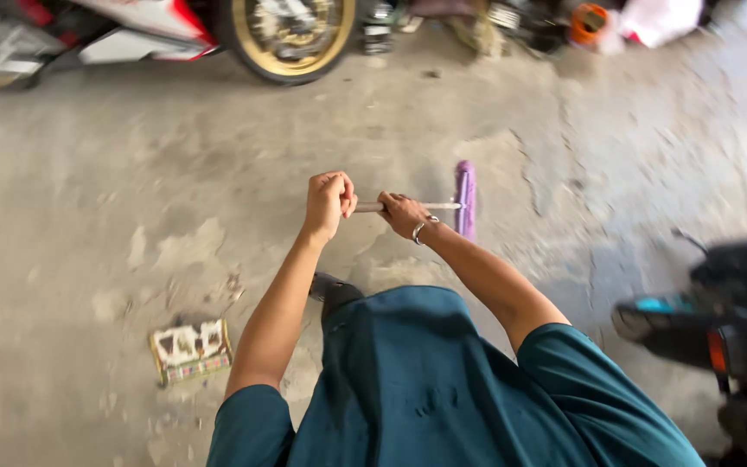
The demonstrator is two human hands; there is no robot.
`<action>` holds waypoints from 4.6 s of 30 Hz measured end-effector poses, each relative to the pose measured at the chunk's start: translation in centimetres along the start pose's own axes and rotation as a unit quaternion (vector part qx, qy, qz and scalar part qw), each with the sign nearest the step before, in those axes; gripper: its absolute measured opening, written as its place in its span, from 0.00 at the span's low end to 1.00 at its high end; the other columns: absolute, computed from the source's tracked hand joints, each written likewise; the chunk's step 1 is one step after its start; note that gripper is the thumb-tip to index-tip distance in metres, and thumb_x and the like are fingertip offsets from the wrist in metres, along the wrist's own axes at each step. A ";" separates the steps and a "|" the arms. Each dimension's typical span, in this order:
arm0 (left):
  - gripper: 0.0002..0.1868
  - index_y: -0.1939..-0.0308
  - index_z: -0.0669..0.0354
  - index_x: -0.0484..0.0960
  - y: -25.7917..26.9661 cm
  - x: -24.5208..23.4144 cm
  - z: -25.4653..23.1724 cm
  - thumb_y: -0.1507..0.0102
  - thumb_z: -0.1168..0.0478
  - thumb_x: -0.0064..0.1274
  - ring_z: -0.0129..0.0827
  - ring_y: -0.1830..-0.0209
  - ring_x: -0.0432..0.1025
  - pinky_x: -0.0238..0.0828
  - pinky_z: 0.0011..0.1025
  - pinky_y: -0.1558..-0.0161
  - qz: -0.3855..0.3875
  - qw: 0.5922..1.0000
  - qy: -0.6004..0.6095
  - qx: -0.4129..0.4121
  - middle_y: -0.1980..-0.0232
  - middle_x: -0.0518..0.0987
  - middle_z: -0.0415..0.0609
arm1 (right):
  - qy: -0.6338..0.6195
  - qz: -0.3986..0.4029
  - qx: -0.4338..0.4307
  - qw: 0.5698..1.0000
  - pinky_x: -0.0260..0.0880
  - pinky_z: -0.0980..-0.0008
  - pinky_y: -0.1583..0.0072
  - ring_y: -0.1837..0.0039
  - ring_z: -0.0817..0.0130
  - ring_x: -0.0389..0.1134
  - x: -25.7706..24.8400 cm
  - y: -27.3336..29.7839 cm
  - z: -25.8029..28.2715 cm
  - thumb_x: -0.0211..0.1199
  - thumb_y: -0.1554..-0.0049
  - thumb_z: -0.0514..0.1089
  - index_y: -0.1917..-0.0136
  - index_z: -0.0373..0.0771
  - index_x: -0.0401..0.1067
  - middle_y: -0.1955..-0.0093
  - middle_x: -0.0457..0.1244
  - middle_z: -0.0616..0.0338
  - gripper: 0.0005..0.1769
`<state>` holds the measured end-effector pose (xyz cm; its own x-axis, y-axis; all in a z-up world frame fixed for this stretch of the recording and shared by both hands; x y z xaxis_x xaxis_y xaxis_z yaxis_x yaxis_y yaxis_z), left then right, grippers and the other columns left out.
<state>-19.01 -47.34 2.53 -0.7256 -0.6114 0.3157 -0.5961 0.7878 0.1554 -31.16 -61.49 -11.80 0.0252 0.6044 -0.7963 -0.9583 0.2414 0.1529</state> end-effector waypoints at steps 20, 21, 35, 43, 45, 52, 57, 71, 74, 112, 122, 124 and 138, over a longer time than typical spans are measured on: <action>0.17 0.79 0.63 0.73 -19.6 24.3 20.8 0.36 0.64 0.37 0.24 0.87 0.62 0.55 0.27 0.82 0.346 0.923 -0.102 -0.135 0.84 0.69 0.45 | -0.124 -0.236 0.377 0.887 0.71 0.52 0.52 0.53 0.44 0.71 -0.2 11.9 -27.5 0.67 0.46 0.43 0.51 0.42 0.75 0.58 0.69 0.46 0.09; 0.17 0.80 0.63 0.73 -21.1 24.9 20.2 0.37 0.65 0.37 0.24 0.88 0.61 0.54 0.27 0.83 0.348 0.920 -0.121 -0.131 0.84 0.69 0.45 | -0.158 -0.283 0.398 0.858 0.71 0.53 0.53 0.54 0.45 0.72 -0.7 11.0 -27.6 0.68 0.47 0.41 0.49 0.42 0.76 0.58 0.69 0.46 0.11; 0.17 0.82 0.62 0.73 -44.0 11.1 10.9 0.38 0.64 0.39 0.23 0.88 0.60 0.51 0.26 0.83 0.178 0.970 -0.136 -0.098 0.85 0.67 0.43 | -0.158 -0.217 0.269 0.925 0.71 0.52 0.49 0.50 0.43 0.71 -9.8 -19.5 -30.7 0.67 0.50 0.35 0.51 0.41 0.77 0.56 0.70 0.47 0.12; 0.18 0.83 0.62 0.72 -45.8 0.8 2.3 0.38 0.64 0.39 0.24 0.90 0.60 0.49 0.27 0.85 -0.015 0.985 -0.139 -0.100 0.86 0.67 0.43 | -0.184 -0.116 0.149 0.965 0.72 0.55 0.49 0.51 0.47 0.72 -9.6 -33.0 -24.6 0.71 0.49 0.38 0.48 0.42 0.77 0.55 0.71 0.49 0.14; 0.18 0.84 0.62 0.71 -45.6 -1.3 0.2 0.38 0.65 0.39 0.24 0.90 0.59 0.48 0.27 0.85 -0.046 0.984 -0.144 -0.099 0.86 0.66 0.43 | -0.198 -0.099 0.150 0.964 0.73 0.58 0.48 0.51 0.51 0.74 -9.1 -35.7 -22.7 0.70 0.49 0.38 0.48 0.42 0.77 0.55 0.72 0.50 0.14; 0.17 0.83 0.64 0.71 -44.6 -4.0 -9.2 0.38 0.65 0.39 0.24 0.89 0.59 0.49 0.28 0.85 -0.123 0.967 -0.205 -0.087 0.87 0.65 0.43 | -0.254 -0.005 0.070 0.965 0.73 0.58 0.47 0.49 0.52 0.74 -9.2 -43.4 -15.0 0.67 0.47 0.37 0.42 0.44 0.74 0.53 0.71 0.50 0.18; 0.16 0.81 0.65 0.71 -45.3 -2.0 -11.8 0.38 0.67 0.38 0.24 0.89 0.60 0.50 0.28 0.84 -0.145 0.963 -0.221 -0.059 0.85 0.65 0.43 | -0.226 0.085 -0.049 0.969 0.71 0.55 0.47 0.47 0.50 0.72 -11.3 -45.7 -13.4 0.65 0.42 0.41 0.40 0.44 0.71 0.50 0.70 0.51 0.16; 0.16 0.79 0.65 0.71 -53.4 7.3 -8.9 0.38 0.69 0.34 0.23 0.88 0.55 0.51 0.26 0.83 -0.220 0.974 -0.044 0.032 0.83 0.66 0.45 | -0.025 0.193 -0.155 0.968 0.69 0.47 0.49 0.48 0.42 0.70 -27.8 -47.9 -24.5 0.65 0.42 0.49 0.46 0.45 0.70 0.53 0.68 0.48 0.12; 0.14 0.79 0.62 0.72 -56.4 9.1 -3.6 0.40 0.69 0.35 0.23 0.87 0.58 0.55 0.26 0.83 -0.232 0.971 -0.008 0.063 0.81 0.70 0.46 | 0.034 0.234 -0.129 0.963 0.69 0.45 0.50 0.48 0.42 0.70 -27.6 -48.7 -31.3 0.63 0.40 0.51 0.48 0.46 0.71 0.54 0.69 0.48 0.11; 0.20 0.84 0.61 0.72 -30.1 -7.4 2.0 0.37 0.62 0.41 0.24 0.89 0.61 0.52 0.27 0.84 -0.285 0.952 -0.087 -0.070 0.86 0.67 0.42 | -0.060 0.164 -0.133 0.976 0.68 0.50 0.48 0.48 0.44 0.69 -0.2 -35.1 -16.0 0.64 0.42 0.45 0.51 0.43 0.70 0.53 0.66 0.49 0.08; 0.17 0.84 0.65 0.71 -22.7 -9.4 -8.8 0.39 0.65 0.40 0.25 0.87 0.60 0.52 0.27 0.82 -0.332 0.931 -0.141 -0.055 0.85 0.65 0.44 | -0.090 0.212 -0.195 0.953 0.69 0.52 0.49 0.47 0.50 0.71 -2.6 -34.8 0.3 0.62 0.41 0.50 0.48 0.46 0.71 0.52 0.68 0.55 0.10; 0.17 0.83 0.65 0.71 -22.7 -9.4 -9.8 0.39 0.65 0.40 0.25 0.87 0.60 0.52 0.26 0.82 -0.321 0.937 -0.135 -0.041 0.85 0.65 0.44 | -0.048 0.239 -0.191 0.951 0.67 0.49 0.49 0.46 0.49 0.71 -5.4 -35.2 2.1 0.62 0.41 0.53 0.47 0.48 0.71 0.52 0.68 0.55 0.12; 0.17 0.79 0.61 0.73 -32.6 -4.7 3.3 0.36 0.64 0.37 0.24 0.88 0.60 0.55 0.26 0.85 -0.371 0.928 0.002 0.042 0.83 0.69 0.45 | 0.146 0.342 -0.289 0.882 0.68 0.47 0.51 0.49 0.45 0.70 -8.6 -43.6 -15.8 0.59 0.40 0.51 0.42 0.49 0.69 0.53 0.66 0.48 0.13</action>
<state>2.72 -70.38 -7.16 -0.1041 -0.9824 0.1549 -0.9554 0.1421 0.2588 5.92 -89.20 -20.82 -0.6091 0.2164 -0.7630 -0.7078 -0.5823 0.3998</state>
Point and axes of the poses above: each hand's wrist, its own y-axis away from the middle knuckle, its own x-axis out of the palm, z = x × y, the point moved 3 cm from there along -y, towards the middle knuckle
